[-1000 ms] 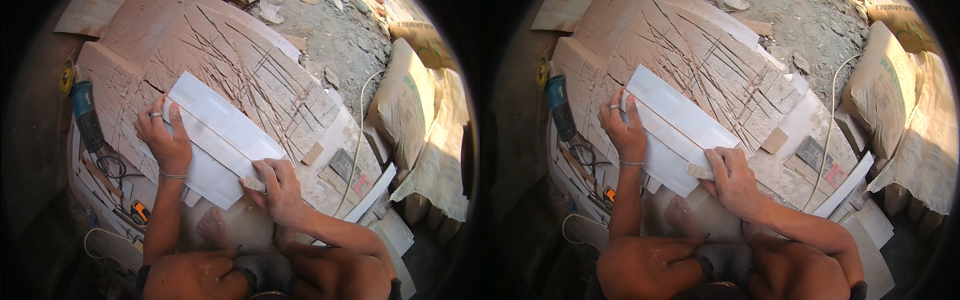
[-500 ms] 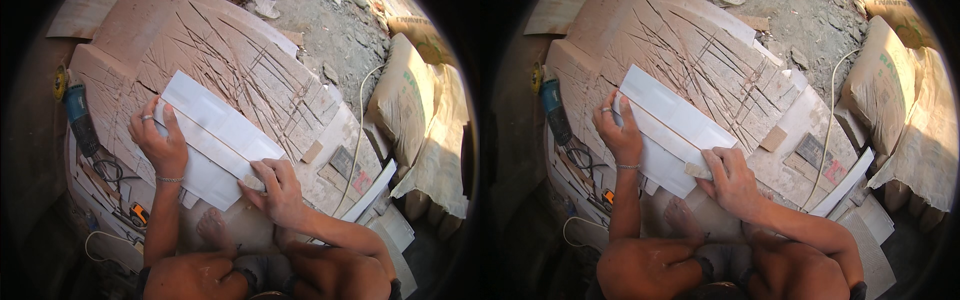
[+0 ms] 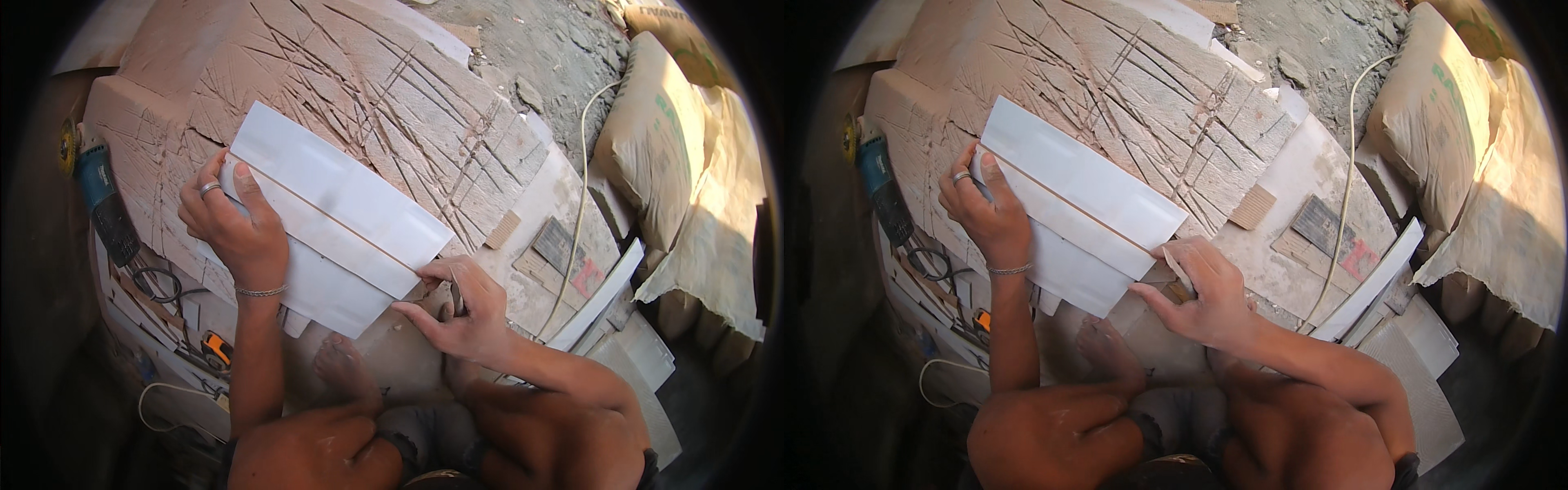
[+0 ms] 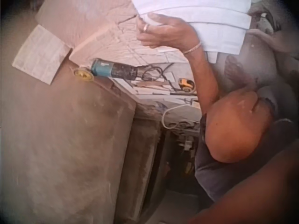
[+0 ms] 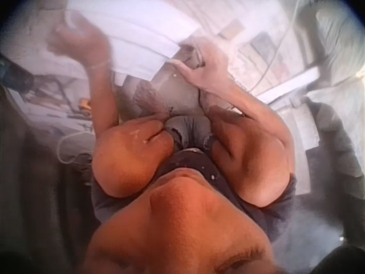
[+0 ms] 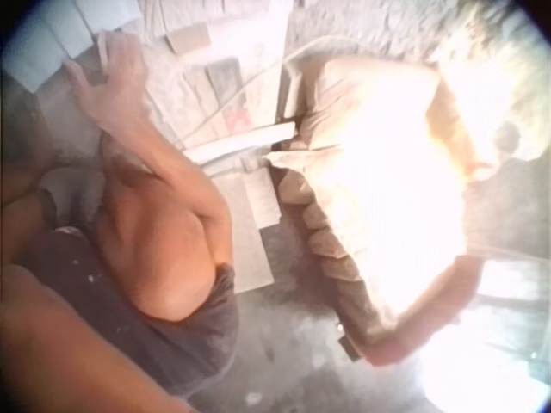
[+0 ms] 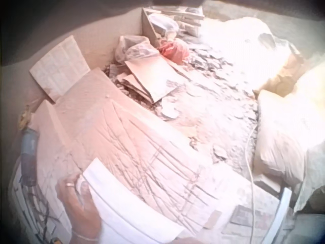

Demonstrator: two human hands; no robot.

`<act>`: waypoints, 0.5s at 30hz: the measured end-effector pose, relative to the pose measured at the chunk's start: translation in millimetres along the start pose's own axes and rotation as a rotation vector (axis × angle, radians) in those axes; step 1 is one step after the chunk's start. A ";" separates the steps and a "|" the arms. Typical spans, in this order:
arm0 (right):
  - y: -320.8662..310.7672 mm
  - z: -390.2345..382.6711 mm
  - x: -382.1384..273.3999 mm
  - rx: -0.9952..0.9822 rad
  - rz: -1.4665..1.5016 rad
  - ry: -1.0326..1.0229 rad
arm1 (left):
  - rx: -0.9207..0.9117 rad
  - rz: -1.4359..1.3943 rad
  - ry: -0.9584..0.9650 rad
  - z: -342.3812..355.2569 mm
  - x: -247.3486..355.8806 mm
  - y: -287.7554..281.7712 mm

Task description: The person measures a white ceramic tile with a tape measure, marks a line with a utility knife, and cuts the tile using an angle grinder. The person then hands the cut tile to a coworker.

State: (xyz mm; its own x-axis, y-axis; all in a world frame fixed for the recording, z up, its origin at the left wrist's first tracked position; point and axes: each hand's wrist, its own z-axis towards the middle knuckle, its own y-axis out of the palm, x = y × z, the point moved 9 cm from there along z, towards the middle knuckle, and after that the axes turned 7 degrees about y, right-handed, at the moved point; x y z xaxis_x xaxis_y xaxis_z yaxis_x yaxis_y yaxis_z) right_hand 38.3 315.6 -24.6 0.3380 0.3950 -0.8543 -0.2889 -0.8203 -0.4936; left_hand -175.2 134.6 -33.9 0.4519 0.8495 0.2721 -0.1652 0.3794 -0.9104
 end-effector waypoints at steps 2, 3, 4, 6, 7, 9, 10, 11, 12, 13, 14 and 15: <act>2.6 -0.5 -1.4 -0.006 -0.004 0.006 | 0.001 -0.015 0.000 0.8 1.4 -1.3; 3.7 -0.7 -1.7 -0.011 -0.004 0.008 | 0.002 -0.021 -0.001 0.9 1.6 -1.8; 3.2 -1.0 -0.6 0.000 -0.011 0.016 | 0.006 -0.022 0.006 1.1 2.5 -1.5; 3.6 -1.0 1.2 0.019 -0.021 0.029 | 0.017 -0.019 0.018 1.5 2.3 -2.4; 3.6 -0.7 0.3 0.021 -0.027 0.022 | 0.017 -0.024 0.012 1.3 1.8 -2.8; 1.7 0.2 -2.9 0.027 -0.044 0.011 | 0.017 -0.040 0.002 1.9 2.6 -3.5; 1.6 0.0 -2.9 0.027 -0.040 0.008 | 0.016 -0.046 0.005 2.3 2.5 -3.7; 1.8 -0.5 -2.5 0.027 -0.036 0.004 | 0.017 -0.051 0.008 2.4 1.8 -4.0; 2.0 -1.0 -2.0 0.027 -0.032 0.000 | 0.018 -0.057 0.011 2.4 1.4 -4.1; 1.9 -1.4 -1.8 0.028 -0.029 -0.005 | 0.022 -0.062 0.012 2.4 1.3 -4.2; 2.1 -1.6 -1.7 0.029 -0.025 -0.011 | 0.026 -0.066 0.015 2.5 1.2 -4.3; 2.1 -1.6 -1.7 0.031 -0.020 -0.017 | 0.030 -0.070 0.017 2.6 1.5 -4.5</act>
State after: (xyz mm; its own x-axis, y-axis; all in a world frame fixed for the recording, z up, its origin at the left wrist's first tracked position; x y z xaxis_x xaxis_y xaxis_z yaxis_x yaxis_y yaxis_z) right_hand 38.6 312.6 -23.9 0.3288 0.4184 -0.8467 -0.3098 -0.7991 -0.5152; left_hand -176.1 135.1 -28.6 0.4779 0.8144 0.3292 -0.1589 0.4487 -0.8794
